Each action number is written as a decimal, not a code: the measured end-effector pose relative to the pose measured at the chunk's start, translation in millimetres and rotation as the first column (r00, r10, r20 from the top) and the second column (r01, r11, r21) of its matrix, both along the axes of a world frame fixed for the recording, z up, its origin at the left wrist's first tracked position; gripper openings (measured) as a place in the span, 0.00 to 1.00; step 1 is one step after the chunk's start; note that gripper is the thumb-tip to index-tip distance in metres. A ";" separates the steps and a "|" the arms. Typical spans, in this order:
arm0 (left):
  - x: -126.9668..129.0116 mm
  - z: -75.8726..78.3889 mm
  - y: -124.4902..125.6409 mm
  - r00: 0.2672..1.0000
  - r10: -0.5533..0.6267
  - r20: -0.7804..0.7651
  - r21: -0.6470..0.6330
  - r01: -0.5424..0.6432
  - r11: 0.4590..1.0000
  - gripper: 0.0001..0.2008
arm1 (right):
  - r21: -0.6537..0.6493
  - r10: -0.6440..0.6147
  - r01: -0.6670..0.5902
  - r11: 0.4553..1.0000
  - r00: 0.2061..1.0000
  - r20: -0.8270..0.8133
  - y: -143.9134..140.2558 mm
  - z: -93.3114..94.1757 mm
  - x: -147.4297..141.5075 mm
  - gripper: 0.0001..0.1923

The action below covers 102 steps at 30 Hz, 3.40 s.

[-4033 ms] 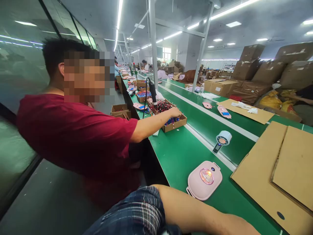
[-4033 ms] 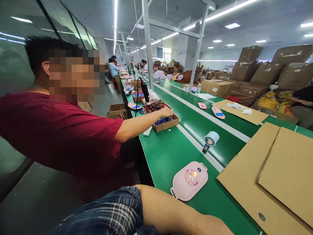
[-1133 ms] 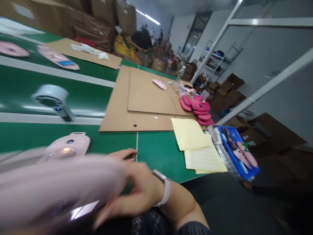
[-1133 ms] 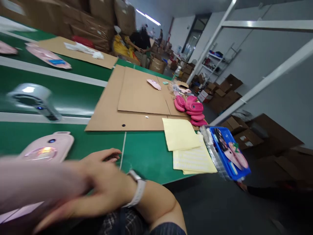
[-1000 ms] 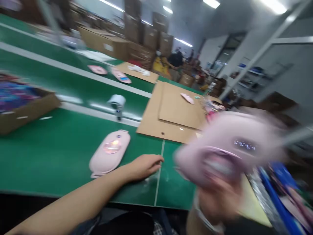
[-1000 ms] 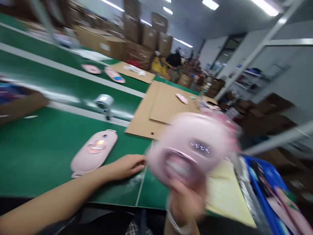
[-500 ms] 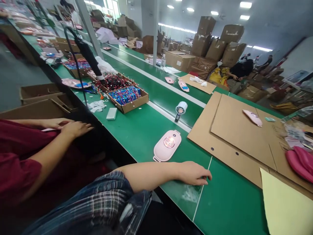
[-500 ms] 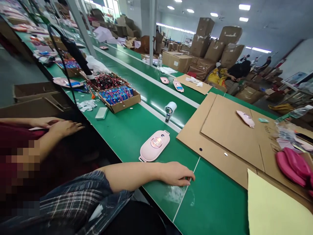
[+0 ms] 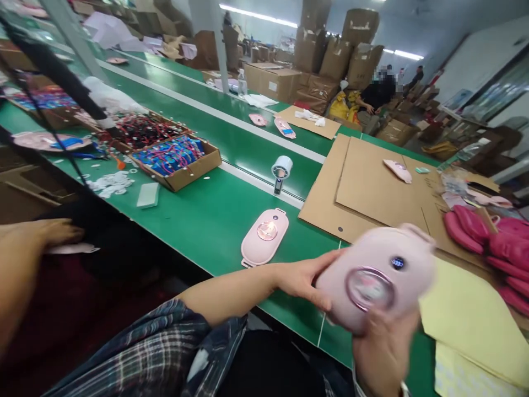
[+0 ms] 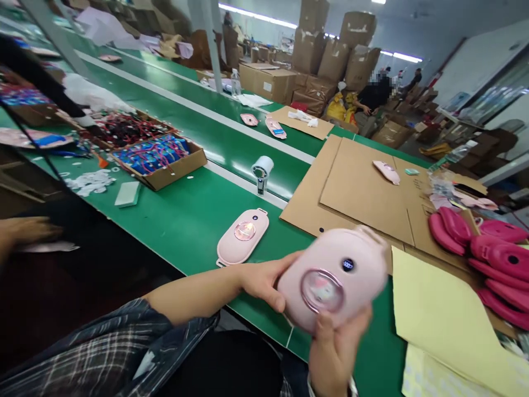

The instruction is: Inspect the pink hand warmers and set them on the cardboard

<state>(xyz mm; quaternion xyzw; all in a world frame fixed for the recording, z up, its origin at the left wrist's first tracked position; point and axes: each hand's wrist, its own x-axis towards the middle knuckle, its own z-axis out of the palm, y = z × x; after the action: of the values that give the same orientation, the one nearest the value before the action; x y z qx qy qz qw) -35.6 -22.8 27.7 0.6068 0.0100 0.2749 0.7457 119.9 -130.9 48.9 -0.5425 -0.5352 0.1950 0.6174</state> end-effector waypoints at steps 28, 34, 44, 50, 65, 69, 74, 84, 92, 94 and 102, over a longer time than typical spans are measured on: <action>7.6 5.4 3.4 0.999 0.039 -0.003 -0.244 -0.039 0.969 0.48 | 0.556 -0.454 -0.033 0.831 0.537 0.711 30.4 -3.0 69.5 0.19; 5.8 5.8 4.1 0.997 0.058 -0.051 -0.160 -0.066 0.985 0.48 | 0.624 -0.529 0.010 0.781 0.540 0.654 29.7 -12.0 68.0 0.19; 4.7 2.6 4.9 0.998 0.024 -0.051 -0.180 -0.033 0.983 0.50 | 0.708 -0.591 -0.019 0.706 0.535 0.604 27.1 -7.9 62.6 0.12; 4.8 0.9 5.8 0.999 0.026 -0.038 -0.128 -0.031 0.991 0.49 | 0.689 -0.574 -0.025 0.724 0.532 0.622 21.6 -5.6 60.0 0.13; 2.2 1.7 8.3 0.998 0.042 -0.051 0.001 -0.042 0.999 0.43 | 0.713 -0.603 -0.009 0.701 0.527 0.599 18.8 -8.3 57.0 0.12; 1.2 0.1 9.5 0.994 0.064 -0.083 0.054 -0.060 0.997 0.43 | 0.699 -0.603 0.016 0.715 0.520 0.605 17.0 -10.0 56.3 0.14; 0.6 -1.3 10.4 0.993 0.077 -0.090 0.080 -0.069 0.994 0.40 | 0.704 -0.609 0.026 0.710 0.523 0.596 15.8 -12.1 56.2 0.15; 1.7 1.5 9.9 0.994 0.071 -0.080 0.084 -0.064 0.994 0.40 | 0.677 -0.574 0.012 0.736 0.541 0.615 13.9 -15.9 58.3 0.21; 0.9 0.3 10.7 0.994 0.067 -0.085 0.151 -0.053 0.987 0.41 | 0.701 -0.598 0.031 0.713 0.550 0.583 12.3 -20.9 58.9 0.19; -0.2 -1.2 11.8 0.995 0.059 -0.076 0.202 -0.042 0.978 0.41 | 0.726 -0.622 0.036 0.687 0.547 0.561 12.1 -24.1 59.7 0.17; -0.6 -0.9 11.3 0.988 0.068 -0.141 0.276 -0.026 0.961 0.36 | 0.451 -0.370 0.183 0.873 0.852 0.371 8.3 -2.6 57.1 0.27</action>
<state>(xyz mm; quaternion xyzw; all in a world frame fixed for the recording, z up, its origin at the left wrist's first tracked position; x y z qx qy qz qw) -36.3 -11.5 26.7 0.7222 0.0420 0.2453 0.6453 177.0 -122.5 46.4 -0.5075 -0.6048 -0.1411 0.5973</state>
